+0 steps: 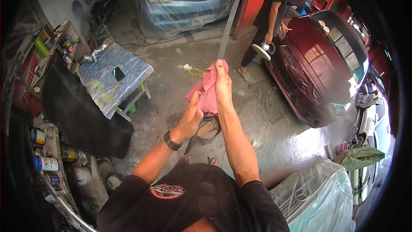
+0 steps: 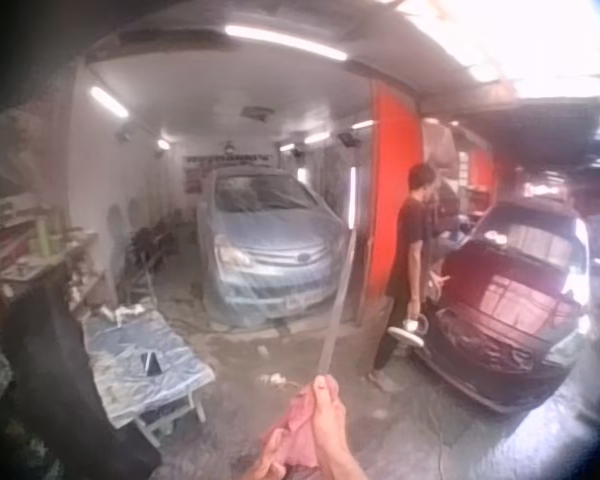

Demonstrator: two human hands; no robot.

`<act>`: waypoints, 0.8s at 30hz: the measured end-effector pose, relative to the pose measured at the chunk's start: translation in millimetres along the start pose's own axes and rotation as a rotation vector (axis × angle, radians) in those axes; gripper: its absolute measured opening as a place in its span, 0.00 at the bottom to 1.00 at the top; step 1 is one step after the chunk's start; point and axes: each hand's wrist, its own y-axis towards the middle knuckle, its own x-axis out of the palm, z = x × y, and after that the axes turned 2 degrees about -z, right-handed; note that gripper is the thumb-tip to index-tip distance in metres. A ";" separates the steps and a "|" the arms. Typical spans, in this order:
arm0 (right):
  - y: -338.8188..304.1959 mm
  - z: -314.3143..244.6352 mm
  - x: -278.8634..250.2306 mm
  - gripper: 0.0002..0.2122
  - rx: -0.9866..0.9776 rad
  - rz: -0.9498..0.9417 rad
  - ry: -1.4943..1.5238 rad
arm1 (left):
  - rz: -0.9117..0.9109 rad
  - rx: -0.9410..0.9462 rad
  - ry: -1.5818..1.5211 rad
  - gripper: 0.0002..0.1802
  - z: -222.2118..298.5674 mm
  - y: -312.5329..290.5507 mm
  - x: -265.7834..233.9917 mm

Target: The person sits on the floor and wipes a long, black car trim piece with a pink cloth. They clean both sides of the trim, then stand up and place the piece on a metal rack with other parts.

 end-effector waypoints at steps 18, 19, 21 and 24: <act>-42.7 28.1 -4.1 0.40 -0.728 -0.206 -0.468 | 0.071 0.007 -0.545 0.70 3.3 11.0 7.7; -34.3 45.6 -13.3 0.44 -0.795 -0.199 -0.660 | 0.034 -0.022 -0.627 0.69 3.1 11.4 1.1; -41.4 55.7 -21.7 0.45 -0.904 -0.279 -0.637 | -0.024 -0.078 -0.787 0.65 6.5 12.1 -16.3; -42.8 84.6 -38.1 0.45 -0.962 -0.356 -0.705 | -0.158 0.179 -0.941 0.62 30.2 40.3 -17.5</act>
